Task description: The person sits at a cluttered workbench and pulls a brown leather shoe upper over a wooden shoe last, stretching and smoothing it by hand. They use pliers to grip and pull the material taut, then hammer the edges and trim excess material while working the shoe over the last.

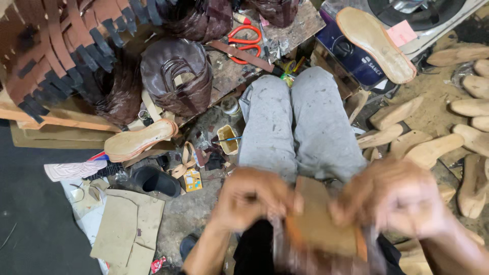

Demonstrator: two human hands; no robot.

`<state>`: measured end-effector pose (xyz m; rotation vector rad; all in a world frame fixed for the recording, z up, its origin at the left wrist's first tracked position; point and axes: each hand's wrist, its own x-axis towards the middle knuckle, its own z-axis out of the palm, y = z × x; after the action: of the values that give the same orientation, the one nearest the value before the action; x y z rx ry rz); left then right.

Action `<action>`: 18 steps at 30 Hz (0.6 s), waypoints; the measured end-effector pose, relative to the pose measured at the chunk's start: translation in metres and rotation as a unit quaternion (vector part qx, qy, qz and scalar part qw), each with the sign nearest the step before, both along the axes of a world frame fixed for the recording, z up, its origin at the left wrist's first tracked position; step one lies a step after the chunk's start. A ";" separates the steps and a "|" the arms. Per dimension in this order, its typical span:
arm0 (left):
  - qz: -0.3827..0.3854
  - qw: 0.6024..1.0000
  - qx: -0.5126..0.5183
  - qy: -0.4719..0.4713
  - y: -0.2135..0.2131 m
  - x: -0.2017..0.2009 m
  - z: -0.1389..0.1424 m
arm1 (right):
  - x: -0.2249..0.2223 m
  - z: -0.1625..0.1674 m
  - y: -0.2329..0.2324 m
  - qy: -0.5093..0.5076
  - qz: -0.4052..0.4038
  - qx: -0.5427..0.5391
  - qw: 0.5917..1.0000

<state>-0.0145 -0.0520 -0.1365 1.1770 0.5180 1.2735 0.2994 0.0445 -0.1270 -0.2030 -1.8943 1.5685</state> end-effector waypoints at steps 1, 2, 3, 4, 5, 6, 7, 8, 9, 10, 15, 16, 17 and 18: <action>-0.033 0.999 0.035 0.008 -0.008 -0.001 0.006 | 0.000 0.005 -0.006 0.010 0.078 -0.004 0.997; -0.078 0.996 0.044 0.001 -0.013 0.000 0.011 | 0.001 0.009 -0.004 0.020 0.169 -0.001 0.985; -0.122 0.991 0.052 -0.006 -0.017 0.001 0.014 | 0.000 0.013 -0.007 0.025 0.259 -0.002 0.966; -0.163 0.985 0.058 -0.013 -0.021 0.003 0.017 | -0.003 0.016 -0.002 0.029 0.361 0.004 0.932; -0.153 0.985 0.076 0.002 -0.026 0.006 0.020 | -0.007 0.018 -0.003 0.037 0.408 -0.023 0.912; -0.142 0.985 0.094 0.016 -0.030 0.008 0.021 | -0.011 0.021 -0.001 0.041 0.453 -0.051 0.889; -0.130 0.985 0.109 0.031 -0.033 0.010 0.022 | -0.017 0.024 -0.005 0.051 0.447 -0.111 0.886; -0.140 0.985 0.096 0.033 -0.037 0.010 0.023 | -0.021 0.028 -0.008 0.061 0.439 -0.174 0.880; -0.152 0.984 0.085 0.034 -0.038 0.009 0.023 | -0.022 0.032 -0.009 0.022 0.453 -0.175 0.874; -0.163 0.982 0.085 0.040 -0.038 0.007 0.022 | -0.021 0.036 -0.007 -0.020 0.468 -0.164 0.868; -0.167 0.983 0.051 0.058 -0.042 0.002 0.024 | -0.014 0.052 -0.025 -0.164 0.348 -0.117 0.916; -0.170 0.982 0.044 0.064 -0.042 0.003 0.024 | -0.016 0.053 -0.025 -0.180 0.362 -0.148 0.903; -0.173 0.982 0.038 0.070 -0.041 0.003 0.023 | -0.019 0.054 -0.027 -0.191 0.356 -0.164 0.900; -0.170 0.982 0.028 0.079 -0.043 0.004 0.024 | -0.024 0.056 -0.024 -0.201 0.350 -0.179 0.897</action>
<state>-0.0103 -0.0951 -0.1127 1.3555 0.3776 0.9106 0.2756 0.0202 -0.0714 0.0121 -2.0977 2.5311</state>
